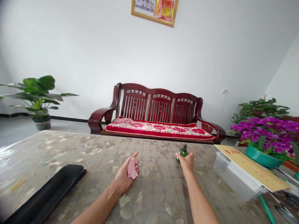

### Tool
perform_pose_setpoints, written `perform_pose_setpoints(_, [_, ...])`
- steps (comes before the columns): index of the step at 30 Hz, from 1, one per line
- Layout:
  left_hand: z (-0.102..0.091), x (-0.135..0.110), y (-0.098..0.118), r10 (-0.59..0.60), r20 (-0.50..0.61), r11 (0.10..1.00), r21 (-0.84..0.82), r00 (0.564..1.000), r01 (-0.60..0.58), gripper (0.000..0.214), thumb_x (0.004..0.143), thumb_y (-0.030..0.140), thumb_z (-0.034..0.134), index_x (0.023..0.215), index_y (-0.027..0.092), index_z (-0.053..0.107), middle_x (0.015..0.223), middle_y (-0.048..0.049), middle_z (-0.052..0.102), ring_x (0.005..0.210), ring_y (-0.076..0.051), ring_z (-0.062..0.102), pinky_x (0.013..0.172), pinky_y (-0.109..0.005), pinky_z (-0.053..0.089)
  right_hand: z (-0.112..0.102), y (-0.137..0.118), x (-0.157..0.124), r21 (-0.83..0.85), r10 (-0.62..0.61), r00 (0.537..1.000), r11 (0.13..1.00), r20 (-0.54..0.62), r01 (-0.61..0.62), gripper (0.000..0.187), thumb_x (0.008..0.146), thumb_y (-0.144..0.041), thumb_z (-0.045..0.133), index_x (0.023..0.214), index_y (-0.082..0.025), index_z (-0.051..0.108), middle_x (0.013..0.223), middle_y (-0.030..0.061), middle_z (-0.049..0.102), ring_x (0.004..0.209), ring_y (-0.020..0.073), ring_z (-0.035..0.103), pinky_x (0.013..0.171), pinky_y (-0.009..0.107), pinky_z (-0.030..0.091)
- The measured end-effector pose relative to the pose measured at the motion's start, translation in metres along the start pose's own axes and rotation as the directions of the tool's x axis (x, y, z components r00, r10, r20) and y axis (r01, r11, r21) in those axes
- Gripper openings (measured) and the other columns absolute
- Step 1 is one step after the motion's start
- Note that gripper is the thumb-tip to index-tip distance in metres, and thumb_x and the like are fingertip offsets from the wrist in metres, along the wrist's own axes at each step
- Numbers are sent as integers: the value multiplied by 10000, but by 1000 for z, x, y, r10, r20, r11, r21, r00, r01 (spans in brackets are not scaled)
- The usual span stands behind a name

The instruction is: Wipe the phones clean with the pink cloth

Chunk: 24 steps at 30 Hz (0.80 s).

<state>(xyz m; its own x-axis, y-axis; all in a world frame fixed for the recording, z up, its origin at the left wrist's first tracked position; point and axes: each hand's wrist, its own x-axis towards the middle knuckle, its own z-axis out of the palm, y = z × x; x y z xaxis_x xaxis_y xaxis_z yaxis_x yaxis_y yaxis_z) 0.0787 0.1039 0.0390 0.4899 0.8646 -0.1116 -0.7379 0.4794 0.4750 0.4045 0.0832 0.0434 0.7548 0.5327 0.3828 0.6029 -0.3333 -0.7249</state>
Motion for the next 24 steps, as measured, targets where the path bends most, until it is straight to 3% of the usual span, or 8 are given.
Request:
perform_pose_setpoints(5, [-2,3,-1,-26,-19,999,-20,999,26,346,999,289,499,1328,181,494,743,5,565,576,-106,567,550,-203,473,-1,-2,2,140,15,979,989,201,-44,608,553,-489,668,1059,-153,638,854,110,718,850,322,668,765,399,490])
perform_pose_setpoints(8, [0,4,-2,-46,-32,999,-25,998,45,340,1036,312,406,1323,152,493,734,-5,570,562,-111,572,540,-208,470,-6,-10,-11,230,-42,949,973,312,-33,469,515,-395,701,932,-184,667,784,58,719,804,296,672,752,379,502])
perform_pose_setpoints(12, [4,4,-5,-39,-55,999,-32,998,37,374,1049,365,358,1312,141,500,738,-15,591,552,-116,581,538,-219,474,-14,-25,-44,355,-146,876,934,460,-30,496,489,-285,725,970,-178,674,821,31,728,818,281,672,805,388,510])
perform_pose_setpoints(15, [6,1,-7,-33,-77,999,-5,996,32,365,1040,367,391,1294,143,526,754,-25,616,588,-127,609,554,-225,484,-19,-35,-72,466,-205,764,874,612,-140,590,508,-187,709,1095,-200,653,978,37,731,939,291,656,889,417,477])
perform_pose_setpoints(17, [8,0,-8,-35,-91,999,17,995,36,357,1035,359,407,1282,138,543,763,-32,630,613,-133,624,570,-230,491,-22,-40,-90,475,-195,723,857,662,-203,603,514,-172,706,1113,-211,648,1034,39,724,973,298,650,913,436,466])
perform_pose_setpoints(22, [11,-3,-12,12,-125,1000,18,992,-10,356,1026,358,429,1276,140,561,765,-34,642,638,-140,635,606,-244,496,-35,-47,-110,535,-265,606,781,750,-321,717,552,-260,783,1248,-250,612,1231,59,676,1169,312,587,1036,457,398])
perform_pose_setpoints(24, [12,-5,-15,38,-118,999,15,992,-37,371,1009,386,468,1271,146,574,761,-30,639,644,-140,631,620,-245,490,-40,-50,-105,565,-283,593,740,754,-365,680,621,-360,789,1271,-269,607,1307,60,638,1270,299,520,1086,447,350])
